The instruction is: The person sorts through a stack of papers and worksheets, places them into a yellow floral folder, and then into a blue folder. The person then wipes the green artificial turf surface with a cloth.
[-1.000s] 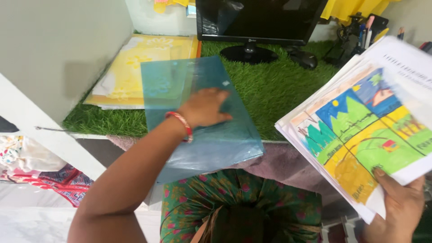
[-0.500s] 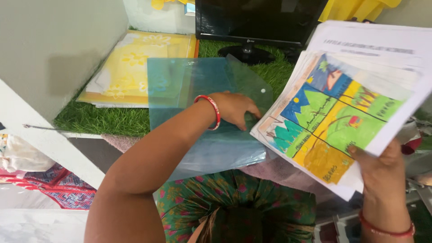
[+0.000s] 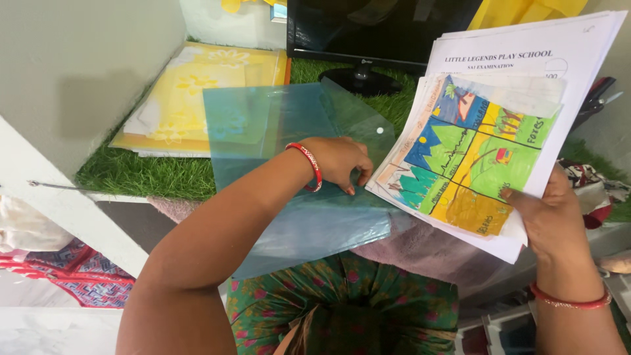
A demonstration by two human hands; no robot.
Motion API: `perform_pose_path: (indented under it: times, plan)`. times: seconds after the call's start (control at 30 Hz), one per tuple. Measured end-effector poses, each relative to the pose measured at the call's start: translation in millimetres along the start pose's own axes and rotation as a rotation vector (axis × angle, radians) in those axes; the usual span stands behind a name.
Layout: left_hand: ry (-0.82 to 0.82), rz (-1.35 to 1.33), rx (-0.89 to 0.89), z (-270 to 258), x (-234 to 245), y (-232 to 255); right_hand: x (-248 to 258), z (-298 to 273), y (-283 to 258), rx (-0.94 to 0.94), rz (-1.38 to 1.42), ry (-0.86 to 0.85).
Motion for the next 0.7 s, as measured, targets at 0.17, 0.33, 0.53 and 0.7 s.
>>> perform_pose_path:
  times: [0.17, 0.33, 0.53, 0.7]
  plan:
    - [-0.06, -0.029, 0.065, 0, -4, -1, -1, 4, -4, 0.029, -0.01, 0.01]
    - [-0.133, -0.041, 0.214, -7, -9, -8, 0, 5, -5, 0.037, -0.043, 0.027]
    - [0.086, 0.103, 0.007, -9, 10, 17, -2, 6, -5, 0.021, -0.024, 0.001]
    - [-0.089, -0.021, 0.199, -14, 1, 9, 0, 7, -4, 0.009, -0.007, 0.02]
Point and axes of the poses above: each hand's wrist, its own z-axis towards the middle knuckle, its own x-axis out of the back of the hand, y = z × x, the point moved 9 cm from there along z, towards the middle knuckle, and after that the axes turned 5 degrees about y, right-handed, at the moved point
